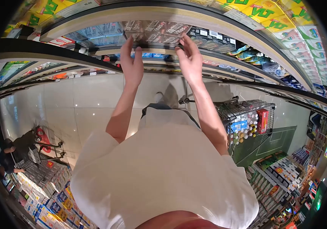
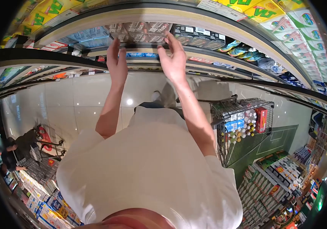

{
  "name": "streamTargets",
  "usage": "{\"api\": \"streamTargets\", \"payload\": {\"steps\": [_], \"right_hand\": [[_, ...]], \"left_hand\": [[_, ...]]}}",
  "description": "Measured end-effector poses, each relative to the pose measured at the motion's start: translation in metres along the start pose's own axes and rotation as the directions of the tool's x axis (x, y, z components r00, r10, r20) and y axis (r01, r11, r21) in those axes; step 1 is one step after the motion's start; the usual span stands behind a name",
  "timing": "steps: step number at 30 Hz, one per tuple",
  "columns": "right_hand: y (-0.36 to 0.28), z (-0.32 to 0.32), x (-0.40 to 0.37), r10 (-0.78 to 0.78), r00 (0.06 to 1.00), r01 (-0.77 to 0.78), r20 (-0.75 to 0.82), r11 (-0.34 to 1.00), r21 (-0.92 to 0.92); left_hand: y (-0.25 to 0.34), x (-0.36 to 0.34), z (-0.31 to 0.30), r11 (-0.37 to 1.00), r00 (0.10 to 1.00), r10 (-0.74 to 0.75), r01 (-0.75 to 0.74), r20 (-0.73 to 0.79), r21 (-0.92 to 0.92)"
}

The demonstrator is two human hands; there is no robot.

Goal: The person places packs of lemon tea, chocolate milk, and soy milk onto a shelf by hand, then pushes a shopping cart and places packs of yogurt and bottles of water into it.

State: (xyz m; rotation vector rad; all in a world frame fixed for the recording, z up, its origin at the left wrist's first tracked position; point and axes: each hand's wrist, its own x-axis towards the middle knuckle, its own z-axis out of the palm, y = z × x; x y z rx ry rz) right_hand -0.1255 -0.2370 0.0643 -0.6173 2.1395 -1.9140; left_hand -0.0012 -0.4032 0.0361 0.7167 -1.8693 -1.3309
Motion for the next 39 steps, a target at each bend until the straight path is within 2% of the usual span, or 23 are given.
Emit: {"api": "streamTargets", "payload": {"steps": [3, 8, 9, 10, 11, 12, 13, 14, 16, 17, 18, 19, 20, 21, 22, 25, 27, 28, 30, 32, 33, 36, 39], "right_hand": [[0.001, -0.001, 0.0, 0.029, 1.0, -0.029, -0.002, 0.997, 0.072], [-0.011, -0.003, -0.003, -0.09, 0.996, 0.092, 0.021, 0.988, -0.122], [-0.023, -0.007, -0.007, -0.078, 0.995, 0.09, 0.068, 0.977, -0.195], [-0.022, -0.009, -0.013, -0.044, 0.994, 0.057, 0.095, 0.988, -0.14], [-0.022, -0.015, -0.023, -0.007, 0.991, 0.025, 0.135, 0.991, -0.134], [-0.012, -0.019, -0.031, -0.07, 0.988, 0.093, 0.138, 0.981, -0.171], [-0.012, -0.029, -0.043, -0.026, 0.99, 0.051, 0.139, 0.982, -0.182], [-0.006, -0.04, -0.058, -0.104, 0.99, 0.125, 0.092, 0.954, -0.272], [-0.013, -0.079, -0.087, 0.06, 0.995, -0.039, 0.077, 0.968, -0.249], [-0.011, -0.101, -0.102, 0.041, 0.999, -0.034, 0.021, 0.963, -0.268], [-0.005, -0.125, -0.118, 0.02, 0.999, -0.029, -0.033, 0.957, -0.288], [0.004, -0.149, -0.136, 0.003, 0.987, -0.049, -0.159, 0.958, -0.284], [0.003, -0.177, -0.151, 0.089, 0.962, -0.151, -0.258, 0.961, -0.232], [-0.001, -0.213, -0.166, 0.139, 0.936, -0.238, -0.322, 0.925, -0.294], [0.009, -0.242, -0.183, 0.127, 0.875, -0.251, -0.467, 0.944, -0.213], [0.056, -0.35, -0.23, 0.096, 0.657, -0.423, -0.747, 0.868, -0.26], [0.13, -0.422, -0.266, 0.124, 0.494, -0.572, -0.861, 0.792, -0.214], [0.185, -0.46, -0.294, 0.077, 0.5, -0.756, -0.862, 0.524, -0.392], [0.229, -0.49, -0.321, 0.399, 0.351, -0.924, -0.847, 0.296, -0.243], [0.272, -0.494, -0.342, 0.511, 0.356, -0.914, -0.783, 0.363, -0.179], [0.286, -0.494, -0.347, 0.563, 0.362, -0.908, -0.743, 0.393, -0.144], [0.257, -0.473, -0.329, 0.619, 0.236, -0.971, -0.749, 0.18, -0.157], [0.245, -0.48, -0.335, 0.667, 0.224, -0.973, -0.71, 0.192, -0.127]], "left_hand": [[0.0, -0.022, 0.005, 1.0, 1.0, -0.004, 0.005, 0.031, -0.029], [-0.01, -0.049, 0.022, 0.977, 0.942, -0.203, 0.213, 0.268, -0.012], [-0.017, -0.054, 0.029, 0.993, 0.928, -0.114, 0.12, 0.354, 0.005], [-0.027, -0.062, 0.037, 0.994, 0.891, -0.112, 0.11, 0.439, 0.03], [-0.023, -0.064, 0.043, 1.0, 0.83, -0.008, -0.01, 0.557, 0.029], [-0.03, -0.068, 0.052, 0.987, 0.763, 0.098, -0.155, 0.638, 0.033], [-0.001, -0.075, 0.064, 0.994, 0.694, 0.001, -0.078, 0.72, 0.074], [0.028, -0.08, 0.072, 0.99, 0.614, -0.101, -0.014, 0.783, 0.138], [-0.017, -0.105, 0.087, 0.997, 0.527, 0.013, -0.073, 0.85, 0.03], [-0.032, -0.113, 0.091, 0.995, 0.49, 0.063, -0.097, 0.869, -0.018], [-0.018, -0.119, 0.098, 0.993, 0.395, -0.118, 0.017, 0.911, 0.121], [-0.011, -0.129, 0.105, 0.989, 0.348, -0.138, 0.001, 0.927, 0.147], [-0.006, -0.137, 0.114, 0.985, 0.304, -0.158, -0.019, 0.94, 0.172], [-0.003, -0.146, 0.125, 0.986, 0.257, -0.144, -0.04, 0.956, 0.159], [0.002, -0.154, 0.134, 0.987, 0.211, -0.134, -0.06, 0.968, 0.149], [0.035, -0.179, 0.166, 0.994, 0.061, -0.066, -0.079, 0.996, 0.071], [0.065, -0.197, 0.187, 0.993, -0.015, -0.037, -0.116, 0.999, 0.035], [0.083, -0.208, 0.197, 0.987, -0.044, -0.022, -0.16, 0.999, 0.015], [0.099, -0.235, 0.218, 0.972, -0.056, 0.064, -0.222, 0.996, -0.075], [0.096, -0.265, 0.234, 0.942, -0.033, 0.199, -0.269, 0.98, -0.2], [0.097, -0.276, 0.24, 0.938, -0.046, 0.168, -0.301, 0.985, -0.174], [0.096, -0.304, 0.248, 0.917, -0.036, 0.078, -0.39, 0.996, -0.086], [0.104, -0.314, 0.25, 0.951, -0.007, -0.023, -0.308, 1.0, 0.02]]}}
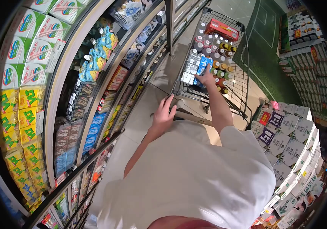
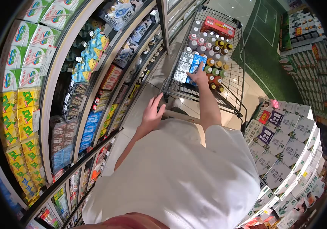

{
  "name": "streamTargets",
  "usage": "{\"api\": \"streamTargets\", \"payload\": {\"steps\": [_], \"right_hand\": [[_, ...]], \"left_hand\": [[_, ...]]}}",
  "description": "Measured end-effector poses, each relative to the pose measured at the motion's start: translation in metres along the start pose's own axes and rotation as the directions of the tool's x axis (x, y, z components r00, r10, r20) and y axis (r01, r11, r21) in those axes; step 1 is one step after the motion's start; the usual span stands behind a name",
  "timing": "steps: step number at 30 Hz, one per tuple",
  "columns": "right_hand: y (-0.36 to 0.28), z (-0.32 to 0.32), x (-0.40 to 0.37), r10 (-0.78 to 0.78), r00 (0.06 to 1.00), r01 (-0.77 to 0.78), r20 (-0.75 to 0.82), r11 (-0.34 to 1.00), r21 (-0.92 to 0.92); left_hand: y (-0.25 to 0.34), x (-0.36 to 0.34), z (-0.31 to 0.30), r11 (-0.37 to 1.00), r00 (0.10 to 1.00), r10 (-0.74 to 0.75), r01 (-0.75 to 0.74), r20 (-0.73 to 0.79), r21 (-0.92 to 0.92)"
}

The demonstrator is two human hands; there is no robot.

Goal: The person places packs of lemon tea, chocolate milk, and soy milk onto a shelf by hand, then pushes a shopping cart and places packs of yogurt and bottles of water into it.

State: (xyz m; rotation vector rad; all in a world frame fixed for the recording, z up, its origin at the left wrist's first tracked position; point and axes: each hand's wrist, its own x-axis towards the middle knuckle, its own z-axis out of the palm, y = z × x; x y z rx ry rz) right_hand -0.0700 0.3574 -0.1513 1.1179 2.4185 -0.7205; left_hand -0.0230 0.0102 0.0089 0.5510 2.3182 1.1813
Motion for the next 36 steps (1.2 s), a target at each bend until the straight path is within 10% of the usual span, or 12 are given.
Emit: {"api": "streamTargets", "payload": {"steps": [9, 18, 22, 29, 31, 33, 36], "right_hand": [[-0.009, -0.005, -0.02, 0.205, 0.978, -0.201, -0.042, 0.976, 0.08], [0.052, -0.026, 0.044, 0.071, 0.994, -0.054, -0.084, 0.98, 0.193], [0.07, -0.086, 0.005, 0.002, 0.996, -0.068, 0.093, 0.703, 0.708], [0.049, -0.165, -0.162, -0.225, 0.965, -0.069, 0.132, 0.264, 0.962], [0.044, -0.154, -0.183, -0.359, 0.924, -0.123, 0.131, 0.044, 0.991], [0.002, -0.143, -0.214, -0.5, 0.844, -0.234, 0.193, -0.02, 0.972], [-0.055, -0.123, -0.234, -0.656, 0.703, -0.048, 0.274, 0.341, 0.939]], "left_hand": [[0.003, -0.001, 0.005, 0.999, 0.996, -0.022, 0.026, -0.086, 0.045], [-0.003, -0.007, 0.003, 1.0, 0.991, -0.002, 0.0, -0.137, -0.019], [-0.011, -0.009, 0.0, 0.999, 0.993, 0.016, -0.021, -0.115, -0.049], [-0.026, -0.003, -0.003, 0.958, 0.952, 0.232, -0.187, -0.2, 0.218], [-0.002, -0.005, -0.02, 0.978, 0.948, 0.21, -0.204, -0.239, 0.05], [0.022, -0.016, -0.044, 0.851, 0.992, 0.123, -0.113, -0.013, -0.513], [0.031, -0.039, -0.073, 0.404, 0.938, 0.315, 0.008, 0.147, -0.915]]}}
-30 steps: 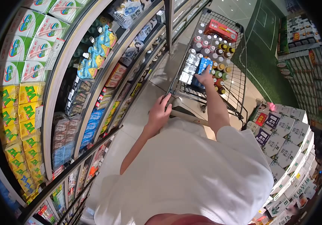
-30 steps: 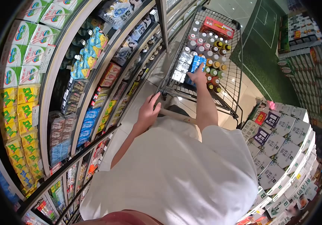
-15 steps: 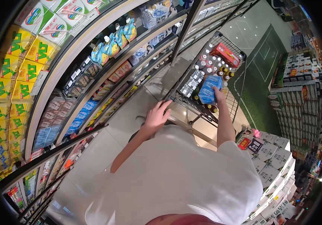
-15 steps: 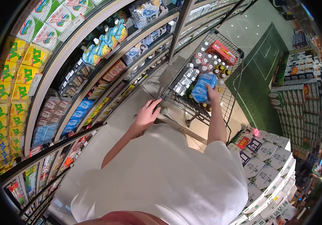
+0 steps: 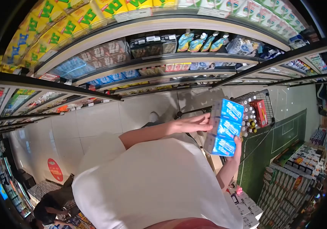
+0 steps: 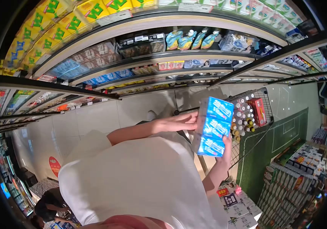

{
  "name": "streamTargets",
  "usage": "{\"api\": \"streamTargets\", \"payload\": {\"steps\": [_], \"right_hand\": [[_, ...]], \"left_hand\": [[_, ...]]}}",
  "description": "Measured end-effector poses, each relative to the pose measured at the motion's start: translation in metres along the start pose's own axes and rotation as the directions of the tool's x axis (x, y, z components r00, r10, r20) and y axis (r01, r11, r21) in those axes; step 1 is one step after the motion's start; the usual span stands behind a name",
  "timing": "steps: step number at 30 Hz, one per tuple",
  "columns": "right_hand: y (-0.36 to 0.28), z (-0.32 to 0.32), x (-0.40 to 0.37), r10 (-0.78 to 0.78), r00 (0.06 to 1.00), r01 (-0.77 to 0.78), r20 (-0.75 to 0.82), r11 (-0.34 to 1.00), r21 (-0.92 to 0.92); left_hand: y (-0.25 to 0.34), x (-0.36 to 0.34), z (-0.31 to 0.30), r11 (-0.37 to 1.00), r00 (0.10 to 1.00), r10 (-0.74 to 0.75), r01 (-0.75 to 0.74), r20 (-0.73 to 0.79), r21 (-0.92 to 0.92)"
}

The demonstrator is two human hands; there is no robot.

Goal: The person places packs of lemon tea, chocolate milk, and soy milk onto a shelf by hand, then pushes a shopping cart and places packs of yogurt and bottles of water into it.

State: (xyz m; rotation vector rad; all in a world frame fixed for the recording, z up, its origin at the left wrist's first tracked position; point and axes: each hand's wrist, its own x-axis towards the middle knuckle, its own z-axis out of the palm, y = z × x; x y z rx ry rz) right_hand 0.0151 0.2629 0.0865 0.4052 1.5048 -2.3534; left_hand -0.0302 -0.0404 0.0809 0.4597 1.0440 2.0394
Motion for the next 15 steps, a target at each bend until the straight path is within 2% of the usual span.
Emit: {"api": "streamTargets", "payload": {"steps": [2, 4, 5, 7, 8, 9, 11, 12, 15], "right_hand": [[-0.012, 0.062, 0.024, -0.014, 0.994, 0.046, 0.112, 0.957, -0.286], [-0.012, 0.118, 0.05, -0.021, 0.965, 0.132, 0.26, 0.899, -0.418], [-0.01, 0.138, 0.062, -0.019, 0.94, 0.183, 0.34, 0.87, -0.457], [-0.008, 0.173, 0.079, 0.079, 0.902, 0.217, 0.425, 0.767, -0.603], [-0.013, 0.195, 0.083, 0.138, 0.906, 0.234, 0.4, 0.625, -0.745], [-0.006, 0.207, 0.09, 0.116, 0.901, 0.295, 0.419, 0.543, -0.786], [0.005, 0.232, 0.098, 0.085, 0.836, 0.428, 0.542, 0.516, -0.742], [0.008, 0.243, 0.099, 0.14, 0.823, 0.436, 0.551, 0.465, -0.77], [0.025, 0.267, 0.101, 0.284, 0.818, 0.336, 0.5, 0.469, -0.817]], "left_hand": [[0.028, -0.043, -0.001, 0.997, 0.973, -0.067, 0.059, -0.221, -0.041], [-0.001, -0.063, -0.031, 0.987, 0.967, 0.071, -0.103, -0.245, -0.122], [-0.003, -0.074, -0.033, 0.989, 0.923, 0.06, -0.106, -0.379, -0.102], [-0.004, -0.087, -0.037, 0.982, 0.851, 0.073, -0.153, -0.52, -0.113], [-0.009, -0.093, -0.043, 0.962, 0.821, 0.112, -0.23, -0.56, -0.145], [-0.01, -0.102, -0.048, 0.943, 0.811, 0.12, -0.273, -0.573, -0.189], [-0.012, -0.126, -0.057, 0.892, 0.793, 0.13, -0.355, -0.596, -0.278], [-0.015, -0.135, -0.058, 0.884, 0.782, 0.156, -0.383, -0.603, -0.267], [-0.029, -0.158, -0.072, 0.726, 0.78, 0.038, -0.451, -0.624, -0.519]]}}
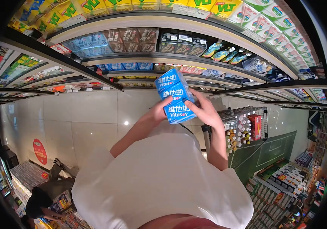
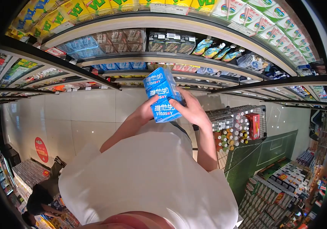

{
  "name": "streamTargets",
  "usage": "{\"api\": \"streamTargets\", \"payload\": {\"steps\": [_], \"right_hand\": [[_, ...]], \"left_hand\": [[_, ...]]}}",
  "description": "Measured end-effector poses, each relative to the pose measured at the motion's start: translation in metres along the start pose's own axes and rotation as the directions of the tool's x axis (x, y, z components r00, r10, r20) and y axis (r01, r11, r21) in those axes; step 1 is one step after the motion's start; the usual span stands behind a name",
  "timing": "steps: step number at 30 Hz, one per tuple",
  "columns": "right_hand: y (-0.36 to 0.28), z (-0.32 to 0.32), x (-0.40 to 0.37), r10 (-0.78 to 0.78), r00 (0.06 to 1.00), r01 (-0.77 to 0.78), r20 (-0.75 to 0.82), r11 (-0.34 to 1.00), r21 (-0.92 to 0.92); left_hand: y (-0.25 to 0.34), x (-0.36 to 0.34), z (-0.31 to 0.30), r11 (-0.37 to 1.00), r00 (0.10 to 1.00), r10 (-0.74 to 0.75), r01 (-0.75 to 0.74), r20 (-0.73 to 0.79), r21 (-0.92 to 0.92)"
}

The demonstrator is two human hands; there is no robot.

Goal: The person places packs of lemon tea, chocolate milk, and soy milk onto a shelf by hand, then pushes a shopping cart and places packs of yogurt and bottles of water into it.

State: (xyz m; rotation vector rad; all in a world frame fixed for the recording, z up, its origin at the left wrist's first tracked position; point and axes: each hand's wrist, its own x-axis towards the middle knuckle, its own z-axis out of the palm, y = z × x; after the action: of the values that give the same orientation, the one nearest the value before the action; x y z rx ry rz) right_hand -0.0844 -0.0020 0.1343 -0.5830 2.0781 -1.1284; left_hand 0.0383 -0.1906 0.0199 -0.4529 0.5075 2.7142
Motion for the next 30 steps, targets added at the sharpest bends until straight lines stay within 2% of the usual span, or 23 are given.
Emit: {"api": "streamTargets", "payload": {"steps": [1, 4, 5, 8, 9, 12, 15, 16, 19, 22, 26, 30], "right_hand": [[-0.002, 0.007, 0.003, 0.012, 1.0, -0.012, 0.02, 1.0, 0.026], [0.009, 0.026, 0.012, -0.036, 0.998, 0.037, 0.044, 0.999, -0.024], [0.025, 0.032, 0.014, -0.092, 0.995, 0.097, 0.047, 0.989, -0.111], [0.053, 0.057, 0.017, 0.006, 1.0, -0.01, 0.017, 0.982, 0.188], [0.043, 0.061, 0.013, 0.103, 0.994, -0.109, 0.036, 0.959, 0.261], [0.047, 0.071, 0.01, 0.319, 0.943, -0.331, 0.094, 0.869, 0.369], [0.062, 0.079, 0.01, 0.258, 0.951, -0.306, 0.172, 0.868, 0.391], [0.061, 0.081, 0.008, 0.282, 0.944, -0.328, 0.174, 0.868, 0.372], [0.054, 0.089, 0.012, 0.311, 0.931, -0.36, 0.192, 0.87, 0.335], [0.046, 0.098, 0.018, 0.279, 0.948, -0.314, 0.153, 0.897, 0.31], [0.038, 0.108, 0.03, 0.249, 0.955, -0.287, 0.162, 0.915, 0.284], [0.045, 0.114, 0.042, 0.207, 0.956, -0.261, 0.209, 0.926, 0.274]], "left_hand": [[0.004, -0.001, -0.008, 1.0, 1.0, -0.007, 0.007, 0.002, -0.023], [0.024, -0.013, -0.022, 0.993, 0.995, 0.014, -0.002, -0.102, 0.116], [0.03, -0.016, -0.023, 0.986, 0.991, 0.02, 0.003, -0.135, 0.169], [0.046, -0.027, -0.019, 0.977, 0.984, 0.022, 0.016, -0.179, 0.211], [0.046, -0.025, -0.022, 0.978, 0.984, 0.031, 0.006, -0.173, 0.209], [0.048, -0.023, -0.03, 0.962, 0.986, 0.032, 0.014, -0.164, 0.271], [0.046, -0.021, -0.039, 0.949, 0.984, 0.009, 0.047, -0.175, 0.311], [0.047, -0.021, -0.041, 0.943, 0.984, 0.006, 0.055, -0.179, 0.329], [0.053, -0.025, -0.046, 0.952, 0.98, -0.001, 0.061, -0.197, 0.3], [0.05, -0.026, -0.06, 0.959, 0.975, -0.009, 0.071, -0.223, 0.273], [0.052, -0.035, -0.072, 0.978, 0.98, 0.008, 0.033, -0.197, 0.204], [0.055, -0.047, -0.072, 0.981, 0.964, 0.038, 0.014, -0.264, 0.193]]}}
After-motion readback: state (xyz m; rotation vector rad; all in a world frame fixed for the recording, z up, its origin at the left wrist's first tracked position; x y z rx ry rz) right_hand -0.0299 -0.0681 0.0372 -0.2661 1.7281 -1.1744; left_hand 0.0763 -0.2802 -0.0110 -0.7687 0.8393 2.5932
